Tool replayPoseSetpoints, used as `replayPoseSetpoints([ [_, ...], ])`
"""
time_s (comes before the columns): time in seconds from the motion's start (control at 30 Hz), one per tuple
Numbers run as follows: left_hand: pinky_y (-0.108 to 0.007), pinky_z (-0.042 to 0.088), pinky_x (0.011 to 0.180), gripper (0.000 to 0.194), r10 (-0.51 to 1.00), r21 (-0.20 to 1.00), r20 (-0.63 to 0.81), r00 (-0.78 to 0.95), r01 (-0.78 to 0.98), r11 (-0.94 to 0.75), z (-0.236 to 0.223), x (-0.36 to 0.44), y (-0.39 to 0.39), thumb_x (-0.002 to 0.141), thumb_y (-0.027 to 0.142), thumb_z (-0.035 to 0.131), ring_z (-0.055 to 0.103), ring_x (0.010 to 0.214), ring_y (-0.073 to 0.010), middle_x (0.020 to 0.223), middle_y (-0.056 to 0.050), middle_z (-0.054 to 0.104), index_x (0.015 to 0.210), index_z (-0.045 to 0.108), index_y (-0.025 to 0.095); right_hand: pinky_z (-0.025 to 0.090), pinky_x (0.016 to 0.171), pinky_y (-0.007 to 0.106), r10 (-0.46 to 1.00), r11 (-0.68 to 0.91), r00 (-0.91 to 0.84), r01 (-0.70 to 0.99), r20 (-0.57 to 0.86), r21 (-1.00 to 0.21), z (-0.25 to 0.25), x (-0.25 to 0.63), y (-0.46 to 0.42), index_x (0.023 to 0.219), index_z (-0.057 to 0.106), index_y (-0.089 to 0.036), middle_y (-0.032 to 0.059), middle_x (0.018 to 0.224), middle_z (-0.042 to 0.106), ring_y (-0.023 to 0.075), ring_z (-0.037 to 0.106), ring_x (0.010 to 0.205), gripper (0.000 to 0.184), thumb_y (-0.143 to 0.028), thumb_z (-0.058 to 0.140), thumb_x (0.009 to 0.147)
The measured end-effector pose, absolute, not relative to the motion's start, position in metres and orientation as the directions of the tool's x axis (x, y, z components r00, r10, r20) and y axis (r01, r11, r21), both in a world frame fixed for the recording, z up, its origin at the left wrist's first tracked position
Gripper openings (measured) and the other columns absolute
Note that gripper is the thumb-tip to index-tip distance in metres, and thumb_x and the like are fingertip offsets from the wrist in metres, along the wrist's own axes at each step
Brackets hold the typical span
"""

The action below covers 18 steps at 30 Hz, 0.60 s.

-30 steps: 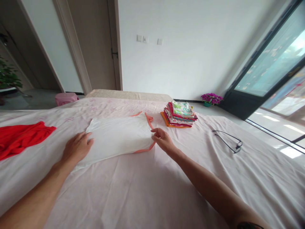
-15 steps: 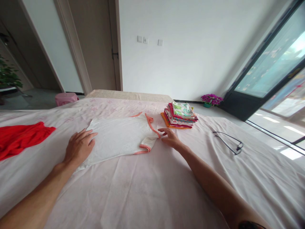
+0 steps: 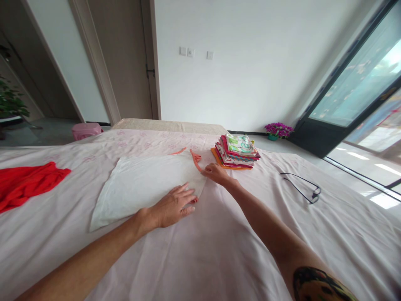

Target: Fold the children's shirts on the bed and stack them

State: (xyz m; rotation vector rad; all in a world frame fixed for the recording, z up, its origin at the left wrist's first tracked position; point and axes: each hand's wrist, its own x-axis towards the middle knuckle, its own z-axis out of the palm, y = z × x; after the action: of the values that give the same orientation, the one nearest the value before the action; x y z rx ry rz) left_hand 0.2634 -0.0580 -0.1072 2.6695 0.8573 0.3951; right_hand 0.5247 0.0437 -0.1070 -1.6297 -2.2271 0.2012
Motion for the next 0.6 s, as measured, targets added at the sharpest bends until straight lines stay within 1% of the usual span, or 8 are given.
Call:
replayPoseSetpoints([
  [0.03, -0.051, 0.028, 0.119, 0.054, 0.587, 0.395, 0.123, 0.8, 0.503, -0.769, -0.108, 0.266, -0.059, 0.096, 0.051, 0.041, 0.029, 0.147, -0.0273, 0.152, -0.011, 0.045, 0.14, 0.053, 0.023, 0.045, 0.079, 0.028, 0.941, 0.301, -0.24, 0.914, 0.238, -0.271, -0.106, 0.522, 0.043, 0.081, 0.072, -0.02, 0.0059, 0.089, 0.068, 0.0202, 0.061, 0.091, 0.022, -0.039, 0.063, 0.088],
  [0.1, -0.048, 0.027, 0.12, 0.054, 0.564, 0.443, 0.104, 0.819, 0.47, -0.764, -0.108, 0.263, -0.062, 0.096, 0.048, 0.043, 0.032, 0.146, -0.025, 0.152, -0.01, 0.044, 0.144, 0.048, 0.025, 0.045, 0.08, 0.03, 0.92, 0.29, -0.216, 0.937, 0.328, -0.195, -0.103, 0.519, 0.038, 0.087, 0.072, -0.02, 0.0084, 0.096, 0.067, 0.0221, 0.06, 0.096, 0.017, -0.036, 0.066, 0.086],
  [0.2, -0.042, 0.033, 0.118, 0.057, 0.566, 0.462, 0.153, 0.81, 0.448, -0.765, -0.102, 0.231, -0.071, 0.091, 0.035, 0.054, 0.038, 0.142, -0.0217, 0.151, -0.004, 0.046, 0.146, 0.042, 0.032, 0.046, 0.077, 0.029, 0.858, 0.416, -0.306, 0.885, 0.412, -0.21, -0.097, 0.518, 0.022, 0.091, 0.07, -0.021, 0.0072, 0.094, 0.068, 0.0196, 0.061, 0.09, 0.012, -0.03, 0.063, 0.089],
  [0.3, -0.036, 0.041, 0.109, 0.057, 0.65, 0.401, 0.162, 0.743, 0.552, -0.731, -0.096, 0.176, -0.082, 0.081, 0.019, 0.059, 0.052, 0.127, -0.0207, 0.137, -0.003, 0.056, 0.136, 0.05, 0.032, 0.047, 0.075, 0.027, 0.754, 0.646, -0.531, 0.705, 0.387, -0.291, -0.089, 0.519, -0.001, 0.093, 0.07, -0.021, 0.0043, 0.09, 0.069, 0.0162, 0.063, 0.083, 0.01, -0.023, 0.062, 0.088],
  [0.4, -0.03, 0.046, 0.097, 0.047, 0.758, 0.317, 0.113, 0.643, 0.699, -0.641, -0.094, 0.12, -0.092, 0.075, 0.011, 0.054, 0.058, 0.11, -0.019, 0.117, -0.003, 0.061, 0.119, 0.058, 0.027, 0.047, 0.089, 0.032, 0.591, 0.806, -0.735, 0.521, 0.331, -0.282, -0.082, 0.519, -0.024, 0.104, 0.07, -0.024, 0.0038, 0.102, 0.07, 0.0187, 0.063, 0.096, 0.023, -0.018, 0.067, 0.082],
  [0.47, -0.028, 0.046, 0.09, 0.039, 0.814, 0.268, 0.076, 0.575, 0.775, -0.572, -0.094, 0.092, -0.098, 0.074, 0.01, 0.051, 0.059, 0.103, -0.0181, 0.11, -0.002, 0.061, 0.109, 0.059, 0.025, 0.045, 0.093, 0.034, 0.535, 0.843, -0.797, 0.481, 0.281, -0.241, -0.083, 0.517, -0.035, 0.11, 0.069, -0.026, 0.0036, 0.109, 0.07, 0.0201, 0.062, 0.102, 0.03, -0.018, 0.068, 0.081],
  [0.53, -0.027, 0.046, 0.086, 0.033, 0.846, 0.223, 0.053, 0.531, 0.819, -0.528, -0.096, 0.075, -0.103, 0.074, 0.01, 0.048, 0.06, 0.098, -0.0176, 0.104, -0.002, 0.062, 0.102, 0.059, 0.025, 0.045, 0.091, 0.034, 0.535, 0.844, -0.804, 0.502, 0.258, -0.187, -0.087, 0.513, -0.04, 0.11, 0.069, -0.026, 0.0047, 0.107, 0.07, 0.0204, 0.062, 0.1, 0.025, -0.02, 0.065, 0.086],
  [0.6, -0.026, 0.045, 0.082, 0.028, 0.866, 0.171, 0.075, 0.495, 0.849, -0.5, -0.099, 0.065, -0.106, 0.075, 0.009, 0.044, 0.061, 0.092, -0.017, 0.096, -0.001, 0.063, 0.093, 0.06, 0.024, 0.045, 0.086, 0.033, 0.557, 0.83, -0.784, 0.541, 0.274, -0.138, -0.094, 0.508, -0.041, 0.102, 0.069, -0.023, 0.0064, 0.1, 0.071, 0.0199, 0.063, 0.094, 0.017, -0.02, 0.058, 0.091],
])
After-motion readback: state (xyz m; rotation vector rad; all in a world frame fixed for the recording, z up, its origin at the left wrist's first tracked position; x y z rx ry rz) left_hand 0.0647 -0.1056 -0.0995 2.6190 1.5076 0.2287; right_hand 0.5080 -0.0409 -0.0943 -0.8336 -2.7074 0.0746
